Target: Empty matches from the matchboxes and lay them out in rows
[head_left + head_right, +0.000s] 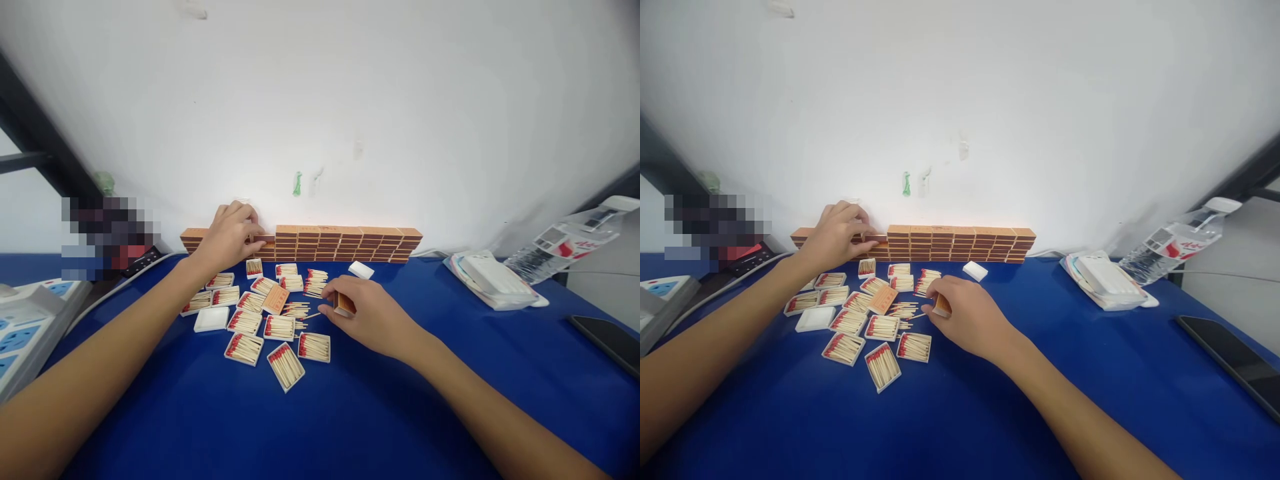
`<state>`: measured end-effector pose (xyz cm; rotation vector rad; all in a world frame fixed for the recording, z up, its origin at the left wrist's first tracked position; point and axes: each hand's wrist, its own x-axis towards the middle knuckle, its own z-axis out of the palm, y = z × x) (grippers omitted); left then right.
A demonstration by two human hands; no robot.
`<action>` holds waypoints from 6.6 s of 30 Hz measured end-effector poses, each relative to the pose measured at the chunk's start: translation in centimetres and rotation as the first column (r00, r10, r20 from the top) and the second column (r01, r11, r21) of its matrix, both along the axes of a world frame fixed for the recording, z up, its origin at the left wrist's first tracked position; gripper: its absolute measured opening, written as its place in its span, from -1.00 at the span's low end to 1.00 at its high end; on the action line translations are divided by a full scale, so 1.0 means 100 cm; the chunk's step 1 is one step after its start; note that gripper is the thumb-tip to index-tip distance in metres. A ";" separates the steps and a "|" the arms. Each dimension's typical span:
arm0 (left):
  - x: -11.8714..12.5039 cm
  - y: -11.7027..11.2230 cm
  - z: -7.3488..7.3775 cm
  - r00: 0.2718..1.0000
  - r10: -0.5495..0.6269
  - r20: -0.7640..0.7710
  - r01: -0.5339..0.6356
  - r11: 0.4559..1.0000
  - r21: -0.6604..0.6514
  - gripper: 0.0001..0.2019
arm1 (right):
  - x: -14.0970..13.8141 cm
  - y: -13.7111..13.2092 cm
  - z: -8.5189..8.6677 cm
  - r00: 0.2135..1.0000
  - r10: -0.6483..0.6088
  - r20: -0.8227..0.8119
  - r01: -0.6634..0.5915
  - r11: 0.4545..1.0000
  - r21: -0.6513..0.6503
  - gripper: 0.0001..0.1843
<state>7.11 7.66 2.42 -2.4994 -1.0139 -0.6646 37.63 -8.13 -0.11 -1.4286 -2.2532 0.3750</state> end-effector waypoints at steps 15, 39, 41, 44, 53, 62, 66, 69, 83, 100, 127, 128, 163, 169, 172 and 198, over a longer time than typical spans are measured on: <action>-0.004 -0.012 0.037 0.979 -0.027 0.200 0.038 0.998 -0.053 -0.79 | 0.000 -0.001 0.003 1.000 -0.001 0.012 0.001 1.000 -0.005 -0.93; 0.007 -0.015 0.020 0.997 -0.002 -0.071 -0.004 0.996 -0.086 -0.91 | 0.002 0.000 0.000 1.000 0.010 0.029 -0.011 1.000 0.018 -0.95; 0.008 -0.015 0.016 0.996 -0.014 -0.092 0.007 0.996 -0.084 -0.90 | 0.001 0.000 0.001 0.999 0.004 0.034 -0.004 1.000 0.011 -0.95; 0.009 -0.013 0.012 0.994 -0.022 -0.106 0.013 0.996 -0.085 -0.90 | 0.000 -0.001 0.002 0.999 -0.008 0.038 0.008 1.000 0.007 -0.94; 0.006 -0.006 -0.012 0.998 -0.051 -0.044 0.051 0.999 -0.002 -0.96 | 0.000 0.000 -0.001 0.999 0.001 0.050 -0.001 1.000 0.002 -0.95; -0.012 0.006 0.002 0.998 -0.052 0.021 0.052 0.999 0.016 -0.83 | 0.000 0.001 -0.001 0.998 -0.012 0.053 0.012 1.000 -0.001 -0.95; -0.034 0.015 0.022 0.997 0.036 0.073 -0.032 0.998 -0.062 -0.76 | 0.000 0.001 -0.001 0.999 -0.014 0.052 0.014 1.000 -0.008 -0.94; -0.041 0.018 0.025 0.998 0.057 0.038 -0.050 0.983 -0.175 -0.68 | 0.000 0.002 -0.002 0.998 -0.008 0.060 0.008 1.000 -0.007 -0.95; -0.046 0.014 0.032 0.990 0.137 -0.018 -0.133 0.910 -0.393 -0.61 | 0.000 0.001 0.000 0.998 -0.015 0.068 0.016 1.000 -0.016 -0.94; -0.033 0.005 0.034 1.000 -0.007 0.025 0.013 0.961 -0.277 -0.65 | 0.001 0.001 -0.001 0.998 -0.001 0.056 0.001 1.000 0.004 -0.95; -0.025 0.007 0.014 1.000 -0.026 0.009 0.027 0.978 -0.208 -0.63 | 0.000 0.000 0.000 0.997 -0.012 0.072 0.012 1.000 -0.008 -0.96; -0.025 0.006 0.013 1.000 -0.025 0.001 0.025 0.978 -0.205 -0.63 | 0.000 0.000 0.000 0.997 -0.011 0.070 0.011 1.000 -0.006 -0.96; 0.057 -0.069 0.022 0.942 -0.317 0.115 0.337 0.886 -0.320 -0.83 | 0.006 0.005 0.001 0.995 -0.057 0.083 0.053 0.998 0.046 -0.95; 0.063 -0.038 0.035 0.943 -0.212 0.257 0.243 0.965 -0.097 -0.84 | 0.005 0.005 0.001 0.996 -0.055 0.072 0.053 0.998 0.035 -0.94; 0.075 -0.020 0.029 0.968 -0.201 0.148 0.225 0.960 -0.166 -0.81 | 0.005 0.005 0.001 0.996 -0.065 0.066 0.063 0.998 0.032 -0.95; 0.093 -0.140 0.003 0.979 -0.104 0.176 0.171 0.886 -0.432 -0.56 | 0.004 -0.001 -0.004 0.985 0.022 -0.169 -0.012 0.998 0.058 -0.32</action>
